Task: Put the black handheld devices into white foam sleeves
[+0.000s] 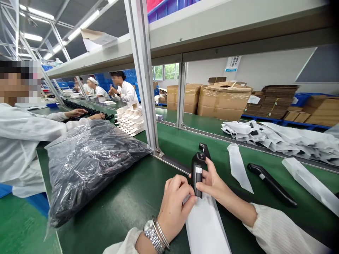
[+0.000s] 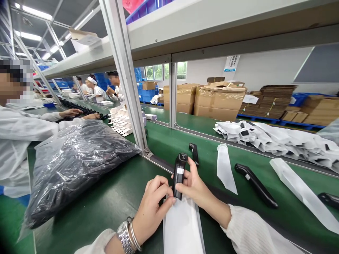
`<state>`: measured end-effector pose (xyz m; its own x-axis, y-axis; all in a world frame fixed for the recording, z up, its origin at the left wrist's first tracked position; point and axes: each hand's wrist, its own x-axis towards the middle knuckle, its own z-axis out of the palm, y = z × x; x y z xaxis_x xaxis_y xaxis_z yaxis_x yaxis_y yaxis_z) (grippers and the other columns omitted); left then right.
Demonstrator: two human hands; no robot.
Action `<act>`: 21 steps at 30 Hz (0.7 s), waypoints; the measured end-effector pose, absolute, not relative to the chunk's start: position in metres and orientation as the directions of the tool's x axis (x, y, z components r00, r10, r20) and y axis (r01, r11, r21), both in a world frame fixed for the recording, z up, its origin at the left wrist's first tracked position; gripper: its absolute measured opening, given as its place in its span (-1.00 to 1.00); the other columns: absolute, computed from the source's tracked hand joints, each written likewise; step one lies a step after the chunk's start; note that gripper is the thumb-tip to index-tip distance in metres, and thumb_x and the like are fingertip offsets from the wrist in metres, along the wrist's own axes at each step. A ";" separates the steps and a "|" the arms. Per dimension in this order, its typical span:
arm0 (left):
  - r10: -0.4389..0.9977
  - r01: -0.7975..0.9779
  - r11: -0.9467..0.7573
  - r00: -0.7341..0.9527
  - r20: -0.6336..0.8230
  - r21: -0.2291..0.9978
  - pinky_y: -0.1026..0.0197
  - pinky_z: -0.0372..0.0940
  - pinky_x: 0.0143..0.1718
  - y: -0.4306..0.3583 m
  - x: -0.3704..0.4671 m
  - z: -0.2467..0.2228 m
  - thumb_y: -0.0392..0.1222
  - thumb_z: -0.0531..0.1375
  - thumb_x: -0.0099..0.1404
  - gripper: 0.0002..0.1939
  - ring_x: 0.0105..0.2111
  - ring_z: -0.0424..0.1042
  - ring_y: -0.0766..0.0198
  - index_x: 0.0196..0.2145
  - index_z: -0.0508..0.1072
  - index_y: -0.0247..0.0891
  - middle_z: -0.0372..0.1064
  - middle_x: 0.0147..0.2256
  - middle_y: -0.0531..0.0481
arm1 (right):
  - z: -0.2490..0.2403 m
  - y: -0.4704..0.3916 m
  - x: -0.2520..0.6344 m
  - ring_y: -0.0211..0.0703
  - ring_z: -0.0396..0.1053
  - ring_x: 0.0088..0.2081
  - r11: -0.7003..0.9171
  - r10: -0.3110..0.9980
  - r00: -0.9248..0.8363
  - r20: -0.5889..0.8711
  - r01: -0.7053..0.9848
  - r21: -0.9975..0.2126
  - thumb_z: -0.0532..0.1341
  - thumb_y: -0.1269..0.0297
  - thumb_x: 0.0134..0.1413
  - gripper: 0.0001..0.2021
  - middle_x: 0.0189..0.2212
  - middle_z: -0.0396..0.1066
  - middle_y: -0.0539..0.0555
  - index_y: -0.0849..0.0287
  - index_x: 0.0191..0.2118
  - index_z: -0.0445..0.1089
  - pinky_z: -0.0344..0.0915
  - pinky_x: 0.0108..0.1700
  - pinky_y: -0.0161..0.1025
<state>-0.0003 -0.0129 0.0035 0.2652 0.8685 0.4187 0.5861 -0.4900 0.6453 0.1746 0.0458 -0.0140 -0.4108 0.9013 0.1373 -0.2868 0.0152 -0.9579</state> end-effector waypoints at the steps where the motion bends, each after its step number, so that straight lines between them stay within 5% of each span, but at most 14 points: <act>1: 0.866 0.581 -0.495 0.269 0.421 0.647 0.10 0.20 -0.06 -0.014 0.000 0.004 -0.35 0.18 0.27 -0.91 -0.16 0.26 0.18 -0.37 0.36 -0.20 0.25 -0.24 0.01 | -0.014 0.043 0.172 -0.17 0.45 -0.26 0.010 0.895 -0.427 0.130 -0.273 -0.962 0.41 0.17 -0.07 -0.09 -0.17 0.38 0.02 -0.14 0.24 -0.25 0.37 -0.16 -0.09; 5: 0.858 0.572 -0.512 0.302 0.416 0.641 0.10 0.19 -0.06 -0.017 0.001 0.007 -0.37 0.13 0.29 -0.89 -0.18 0.26 0.20 -0.38 0.33 -0.21 0.25 -0.26 0.01 | -0.013 0.035 0.167 -0.28 0.40 -0.34 -0.022 0.889 -0.450 0.086 -0.229 -0.973 0.36 0.22 -0.01 -0.36 -0.16 0.35 0.00 -0.06 0.09 -0.02 0.33 -0.23 -0.23; 13: 0.854 0.587 -0.517 0.306 0.420 0.623 0.09 0.18 -0.03 -0.016 0.001 0.006 -0.34 0.14 0.31 -0.90 -0.16 0.26 0.19 -0.33 0.40 -0.19 0.23 -0.26 0.01 | 0.007 0.049 0.184 -0.18 0.49 -0.34 0.056 0.982 -0.158 0.103 -0.276 -0.959 0.38 0.13 -0.05 -0.18 -0.07 0.30 0.02 -0.24 0.21 -0.16 0.43 -0.21 -0.08; 21: 0.858 0.573 -0.512 0.301 0.417 0.640 0.08 0.18 -0.02 -0.017 0.001 0.008 -0.35 0.19 0.26 -0.90 -0.16 0.26 0.19 -0.39 0.35 -0.22 0.24 -0.25 0.01 | 0.006 0.040 0.182 -0.22 0.45 -0.36 -0.105 0.912 -0.409 -0.024 -0.176 -0.979 0.32 0.22 0.02 -0.32 -0.11 0.31 0.02 -0.13 0.17 -0.07 0.39 -0.35 -0.25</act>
